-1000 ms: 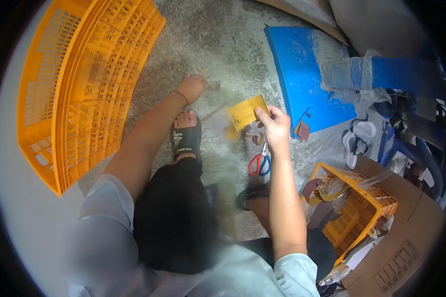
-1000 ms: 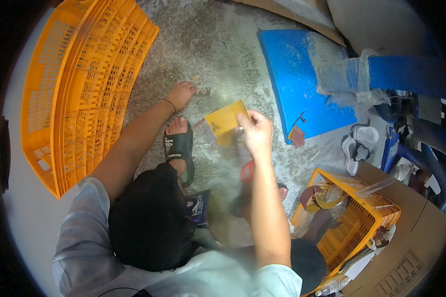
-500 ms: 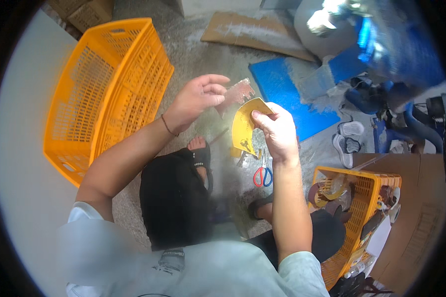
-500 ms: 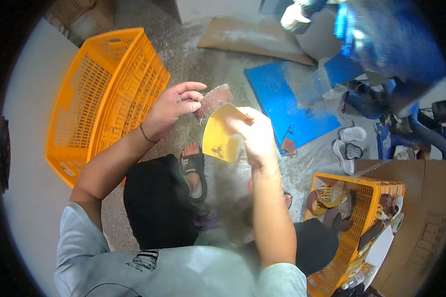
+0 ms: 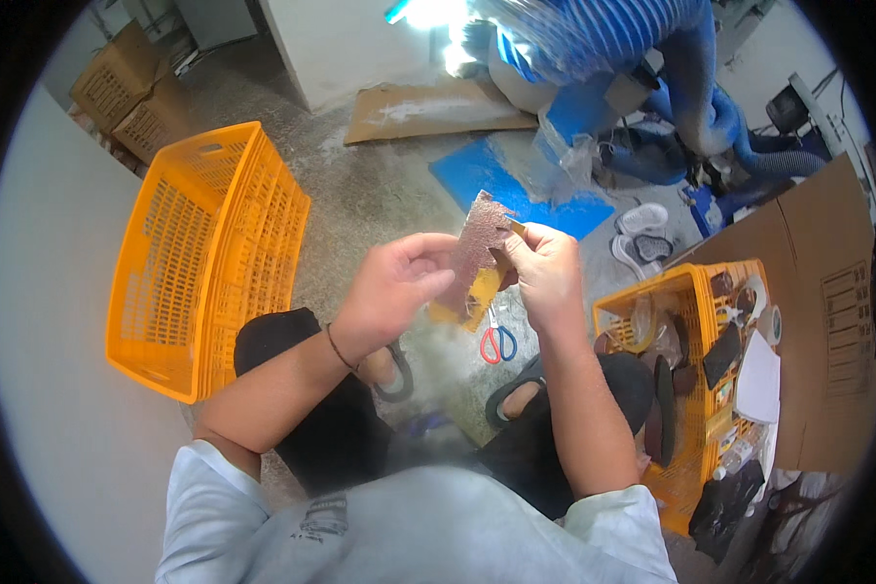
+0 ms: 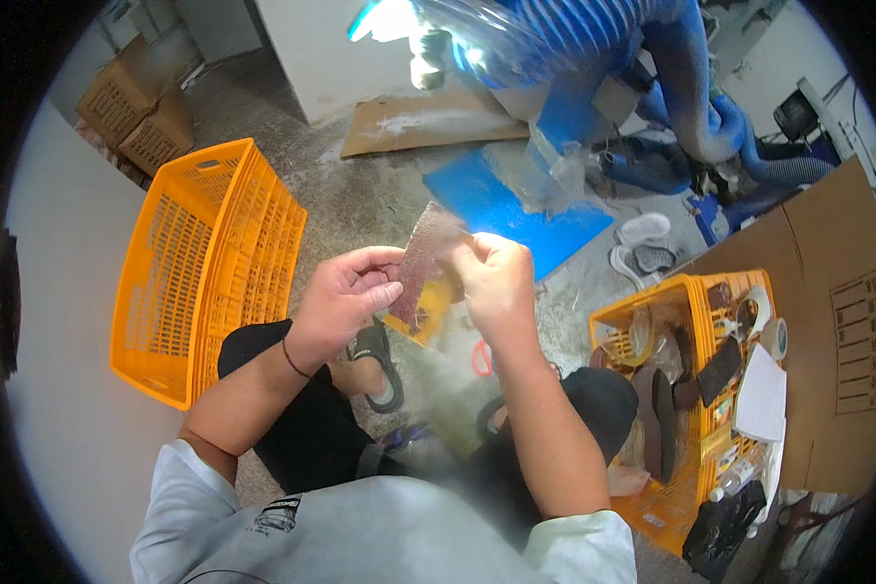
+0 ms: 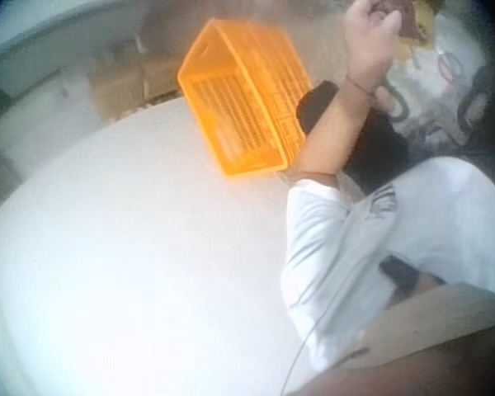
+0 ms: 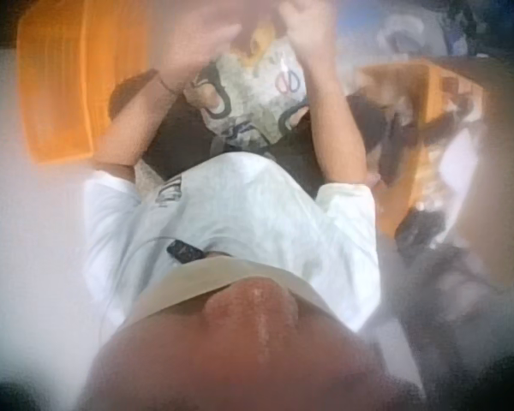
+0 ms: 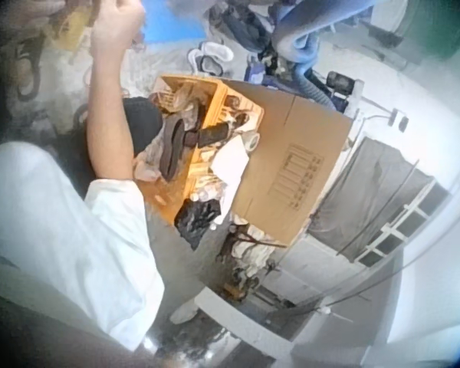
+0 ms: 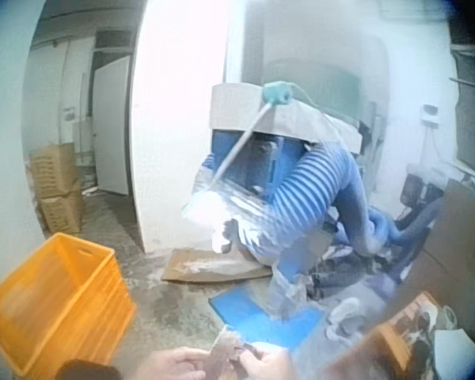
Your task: The person sits on the floor and uses scissors to cut a small transparent plastic piece, then cuts a rectangular sandpaper sheet. The person also handles a roll of tape and a yellow sponge, placing items on the floor or into a nearby yellow basket.
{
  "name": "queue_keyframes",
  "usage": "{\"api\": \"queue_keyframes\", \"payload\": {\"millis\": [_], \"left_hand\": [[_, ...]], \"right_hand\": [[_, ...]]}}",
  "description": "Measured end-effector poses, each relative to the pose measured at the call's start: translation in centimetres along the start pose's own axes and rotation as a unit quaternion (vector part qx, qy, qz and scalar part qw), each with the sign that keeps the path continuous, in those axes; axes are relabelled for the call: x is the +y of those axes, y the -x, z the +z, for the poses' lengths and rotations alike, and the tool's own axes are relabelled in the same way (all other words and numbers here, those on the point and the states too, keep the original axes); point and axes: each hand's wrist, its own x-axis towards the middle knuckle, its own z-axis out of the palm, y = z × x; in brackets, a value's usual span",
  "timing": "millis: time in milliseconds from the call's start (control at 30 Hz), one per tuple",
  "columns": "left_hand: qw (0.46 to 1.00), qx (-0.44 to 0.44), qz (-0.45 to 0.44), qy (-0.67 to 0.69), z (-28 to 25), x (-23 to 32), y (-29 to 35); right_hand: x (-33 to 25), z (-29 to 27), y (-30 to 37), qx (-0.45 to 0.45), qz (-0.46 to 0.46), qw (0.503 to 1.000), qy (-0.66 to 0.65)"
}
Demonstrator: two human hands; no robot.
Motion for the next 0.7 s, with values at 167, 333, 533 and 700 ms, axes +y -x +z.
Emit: {"api": "queue_keyframes", "payload": {"millis": [167, 333, 533, 700], "left_hand": [[0.999, 0.016, -0.018, -0.042, 1.8, -1.7, -1.0], [0.998, 0.013, -0.002, -0.066, 1.9, -1.8, -2.3], [0.996, 0.002, -0.010, -0.089, 2.1, -1.8, -2.1], [0.996, -0.028, -0.001, -0.080, 1.6, -1.5, -2.0]], "right_hand": [[2.9, -1.9, -0.4, 0.031, 0.023, 0.999, -0.019], [3.2, -2.9, -0.8, 0.003, 0.046, 0.998, -0.051], [2.7, -3.4, -0.8, -0.004, 0.067, 0.995, -0.078], [2.3, -3.4, -0.6, -0.025, 0.062, 0.985, -0.159]]}}
